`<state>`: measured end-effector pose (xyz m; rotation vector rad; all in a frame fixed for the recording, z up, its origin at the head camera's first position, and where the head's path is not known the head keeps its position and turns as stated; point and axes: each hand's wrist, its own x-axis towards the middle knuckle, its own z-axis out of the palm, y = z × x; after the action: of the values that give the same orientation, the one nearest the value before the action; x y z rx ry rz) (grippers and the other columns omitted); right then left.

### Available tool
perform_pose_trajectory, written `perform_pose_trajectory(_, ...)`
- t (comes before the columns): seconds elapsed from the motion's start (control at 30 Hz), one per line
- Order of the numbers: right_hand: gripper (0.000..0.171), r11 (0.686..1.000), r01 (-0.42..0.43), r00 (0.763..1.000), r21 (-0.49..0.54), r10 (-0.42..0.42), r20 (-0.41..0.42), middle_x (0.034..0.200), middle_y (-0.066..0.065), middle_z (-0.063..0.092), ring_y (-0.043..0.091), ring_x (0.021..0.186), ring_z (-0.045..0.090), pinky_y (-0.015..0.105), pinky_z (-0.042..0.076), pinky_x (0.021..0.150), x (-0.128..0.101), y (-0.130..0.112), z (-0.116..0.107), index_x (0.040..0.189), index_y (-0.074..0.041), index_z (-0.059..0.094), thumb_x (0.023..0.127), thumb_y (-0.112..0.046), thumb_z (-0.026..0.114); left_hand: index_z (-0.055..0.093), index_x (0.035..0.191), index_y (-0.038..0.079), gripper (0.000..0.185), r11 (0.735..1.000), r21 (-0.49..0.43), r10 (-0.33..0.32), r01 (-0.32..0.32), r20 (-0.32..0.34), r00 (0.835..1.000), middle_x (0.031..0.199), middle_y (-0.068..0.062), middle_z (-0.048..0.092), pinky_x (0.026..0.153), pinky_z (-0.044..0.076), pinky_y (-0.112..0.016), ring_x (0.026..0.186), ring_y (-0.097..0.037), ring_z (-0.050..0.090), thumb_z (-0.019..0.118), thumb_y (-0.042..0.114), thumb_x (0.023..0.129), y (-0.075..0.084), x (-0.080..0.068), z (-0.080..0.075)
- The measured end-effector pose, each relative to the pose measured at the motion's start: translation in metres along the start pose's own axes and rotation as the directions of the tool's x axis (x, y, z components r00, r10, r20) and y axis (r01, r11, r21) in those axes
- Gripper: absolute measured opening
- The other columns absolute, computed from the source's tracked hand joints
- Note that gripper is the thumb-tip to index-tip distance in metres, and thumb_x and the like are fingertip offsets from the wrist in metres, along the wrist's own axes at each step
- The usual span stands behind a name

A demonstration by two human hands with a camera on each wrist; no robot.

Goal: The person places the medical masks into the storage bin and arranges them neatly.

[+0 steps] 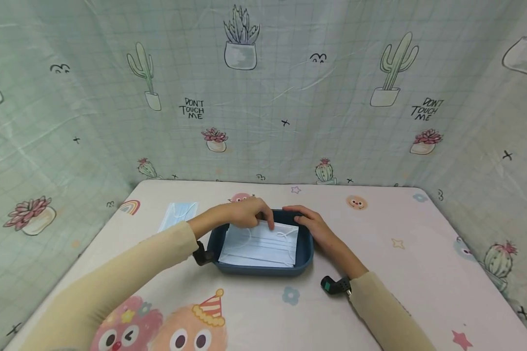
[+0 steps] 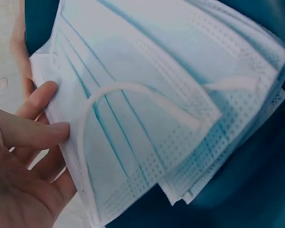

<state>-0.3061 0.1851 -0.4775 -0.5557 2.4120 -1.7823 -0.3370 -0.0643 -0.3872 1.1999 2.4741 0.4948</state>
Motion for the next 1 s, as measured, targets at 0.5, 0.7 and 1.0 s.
perform_pose_trajectory(0.5,0.043,0.999,0.008,1.0,0.032,-0.008,0.002,0.158,0.016,0.049,0.036,0.153,0.032,0.06,0.018,0.127,-0.001,0.002,0.0,0.147,-0.008,0.056,0.105,-0.012,0.045,0.074,0.117,0.003,0.028,0.993,-0.112,0.037,-0.037,-0.004,0.999,0.121,-0.013,0.074,0.092,0.06,-0.03,0.105,-0.022,0.072,0.072,-0.002,0.09,-0.009,-0.018,-0.014)
perform_pose_trajectory(0.7,0.042,0.999,0.019,1.0,0.032,-0.019,0.001,0.158,0.017,0.048,0.035,0.153,0.033,0.063,0.017,0.127,0.001,0.003,0.0,0.146,-0.006,0.057,0.106,-0.012,0.045,0.072,0.12,0.005,0.027,0.95,-0.311,-0.043,-0.021,-0.195,0.98,0.121,-0.016,0.072,0.091,0.062,-0.033,0.105,-0.022,0.073,0.071,0.007,0.094,-0.035,-0.056,-0.039)
perform_pose_trajectory(1.0,0.042,0.999,0.012,1.0,0.048,-0.012,0.007,0.158,0.017,0.048,0.038,0.154,0.032,0.064,0.017,0.128,0.001,0.001,0.002,0.146,-0.006,0.055,0.106,-0.011,0.044,0.07,0.121,0.003,0.026,0.891,-0.375,-0.409,0.255,-0.42,0.81,0.117,-0.018,0.071,0.085,0.064,-0.037,0.102,-0.028,0.07,0.068,0.015,0.097,-0.132,-0.129,-0.049)
